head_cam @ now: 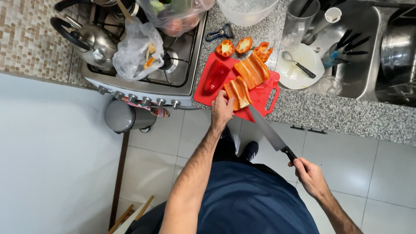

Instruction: Washing and cutting a red bell pepper on a cutting board in a kitchen.

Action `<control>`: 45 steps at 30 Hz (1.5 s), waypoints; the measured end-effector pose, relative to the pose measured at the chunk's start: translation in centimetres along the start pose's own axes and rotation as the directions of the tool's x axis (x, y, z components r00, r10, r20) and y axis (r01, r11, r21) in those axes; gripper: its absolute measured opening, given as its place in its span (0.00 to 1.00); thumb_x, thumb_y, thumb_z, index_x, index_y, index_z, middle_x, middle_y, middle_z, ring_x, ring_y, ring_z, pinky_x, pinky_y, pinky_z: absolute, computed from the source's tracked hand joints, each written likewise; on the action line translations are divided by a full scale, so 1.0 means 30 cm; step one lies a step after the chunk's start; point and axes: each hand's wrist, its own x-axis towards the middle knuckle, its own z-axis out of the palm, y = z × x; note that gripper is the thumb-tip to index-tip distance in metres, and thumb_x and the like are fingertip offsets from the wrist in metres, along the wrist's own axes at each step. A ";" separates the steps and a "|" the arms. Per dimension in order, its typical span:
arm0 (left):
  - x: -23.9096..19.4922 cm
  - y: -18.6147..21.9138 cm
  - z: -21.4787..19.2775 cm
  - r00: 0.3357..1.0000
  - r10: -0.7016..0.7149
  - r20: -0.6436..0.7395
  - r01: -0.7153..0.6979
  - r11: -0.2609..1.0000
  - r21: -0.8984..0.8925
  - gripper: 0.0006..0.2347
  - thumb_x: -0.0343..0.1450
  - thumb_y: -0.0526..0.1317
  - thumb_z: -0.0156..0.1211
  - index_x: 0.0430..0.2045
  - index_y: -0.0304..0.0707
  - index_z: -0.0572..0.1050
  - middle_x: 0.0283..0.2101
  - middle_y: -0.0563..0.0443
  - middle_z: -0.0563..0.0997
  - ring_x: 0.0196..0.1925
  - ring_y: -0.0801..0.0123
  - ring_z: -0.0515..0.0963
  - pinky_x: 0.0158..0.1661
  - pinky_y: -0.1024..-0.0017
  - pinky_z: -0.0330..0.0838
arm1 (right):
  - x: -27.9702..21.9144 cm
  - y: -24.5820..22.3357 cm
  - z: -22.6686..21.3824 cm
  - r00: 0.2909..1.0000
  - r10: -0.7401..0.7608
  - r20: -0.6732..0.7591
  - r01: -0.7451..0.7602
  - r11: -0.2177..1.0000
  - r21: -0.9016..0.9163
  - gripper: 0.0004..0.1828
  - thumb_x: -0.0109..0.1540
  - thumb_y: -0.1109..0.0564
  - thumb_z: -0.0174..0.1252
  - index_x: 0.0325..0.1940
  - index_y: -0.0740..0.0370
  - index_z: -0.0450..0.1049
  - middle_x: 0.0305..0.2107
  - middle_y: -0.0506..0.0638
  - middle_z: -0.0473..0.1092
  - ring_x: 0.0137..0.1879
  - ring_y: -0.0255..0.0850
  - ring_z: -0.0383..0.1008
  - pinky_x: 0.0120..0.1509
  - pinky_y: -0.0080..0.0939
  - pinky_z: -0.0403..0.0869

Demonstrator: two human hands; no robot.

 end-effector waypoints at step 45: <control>0.055 -0.103 0.068 0.995 0.097 -0.030 -0.098 0.995 -0.028 0.10 0.80 0.35 0.54 0.50 0.24 0.69 0.31 0.28 0.87 0.17 0.51 0.86 0.14 0.70 0.86 | 0.151 0.149 0.085 0.966 -0.179 0.186 0.110 0.938 0.330 0.24 0.81 0.49 0.45 0.41 0.69 0.75 0.11 0.50 0.58 0.11 0.36 0.60 0.10 0.36 0.62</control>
